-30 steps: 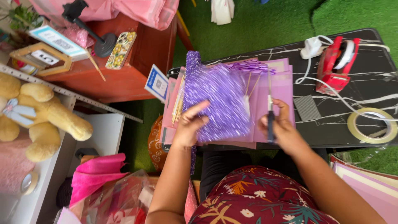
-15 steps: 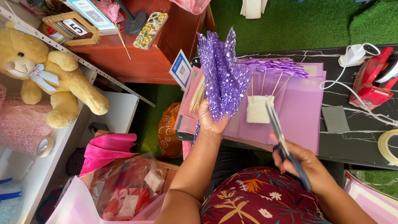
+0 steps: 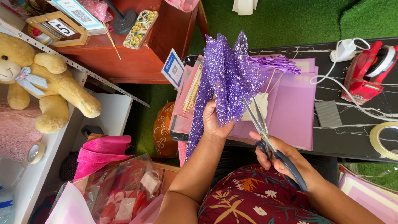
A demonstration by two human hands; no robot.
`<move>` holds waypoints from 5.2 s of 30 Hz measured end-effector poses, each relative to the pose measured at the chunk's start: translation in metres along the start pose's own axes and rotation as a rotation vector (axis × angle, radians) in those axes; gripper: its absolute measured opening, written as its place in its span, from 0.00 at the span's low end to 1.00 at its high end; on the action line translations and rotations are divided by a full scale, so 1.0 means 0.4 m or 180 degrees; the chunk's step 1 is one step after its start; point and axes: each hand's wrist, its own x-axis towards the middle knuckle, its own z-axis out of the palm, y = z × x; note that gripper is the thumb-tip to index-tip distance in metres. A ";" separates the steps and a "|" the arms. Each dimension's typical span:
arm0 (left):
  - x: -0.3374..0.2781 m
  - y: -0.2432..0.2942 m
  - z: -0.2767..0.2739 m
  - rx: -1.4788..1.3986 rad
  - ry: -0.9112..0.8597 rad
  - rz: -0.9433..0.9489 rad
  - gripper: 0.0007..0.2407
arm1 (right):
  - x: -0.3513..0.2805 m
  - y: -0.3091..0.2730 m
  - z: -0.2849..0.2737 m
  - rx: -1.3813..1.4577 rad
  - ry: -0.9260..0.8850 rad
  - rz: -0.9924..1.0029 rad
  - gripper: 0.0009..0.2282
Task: The person cuts a piece of purple glittery netting with shears, folds it, and then attaches it to a wooden skewer.
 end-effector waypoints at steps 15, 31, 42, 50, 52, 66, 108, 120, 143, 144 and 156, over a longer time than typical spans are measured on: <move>0.015 0.127 -0.032 0.1583 -0.0924 0.1264 0.25 | -0.033 -0.027 0.002 -0.0033 0.0193 0.0541 0.36; 0.035 0.078 -0.058 0.1621 -0.1186 0.1396 0.24 | -0.002 0.098 -0.043 0.0562 0.0114 -0.0869 0.27; 0.065 0.058 -0.055 0.1994 -0.1268 0.1518 0.20 | 0.015 0.093 -0.076 0.0299 -0.0040 -0.0993 0.26; 0.117 0.039 -0.053 0.2092 -0.1272 0.1585 0.18 | 0.057 0.111 -0.101 0.0500 0.0108 -0.1204 0.22; 0.129 0.043 -0.052 0.2087 -0.1295 0.1589 0.18 | 0.064 0.127 -0.109 0.0524 0.0111 -0.1262 0.21; 0.085 0.115 0.048 0.3735 -0.1442 0.1420 0.11 | 0.104 0.046 -0.065 0.0010 0.0473 -0.1167 0.18; -0.062 0.089 0.035 0.3450 -0.1792 0.1327 0.13 | 0.075 0.092 -0.021 0.0715 0.0251 -0.1392 0.17; -0.140 0.516 -0.283 0.2852 -0.0312 0.1341 0.15 | -0.266 0.173 -0.202 -0.2698 0.2914 -0.0987 0.28; -0.238 0.548 -0.609 0.1643 0.2180 0.0612 0.15 | -0.689 0.237 -0.789 -0.0563 0.5628 -0.0164 0.13; -0.242 0.541 -0.602 0.1681 0.2200 0.0637 0.16 | -0.690 0.240 -0.802 -0.0468 0.5698 -0.0216 0.13; -0.223 0.503 -0.521 0.1858 0.2680 0.0648 0.22 | -0.684 0.249 -0.835 -0.0034 0.5975 -0.0264 0.16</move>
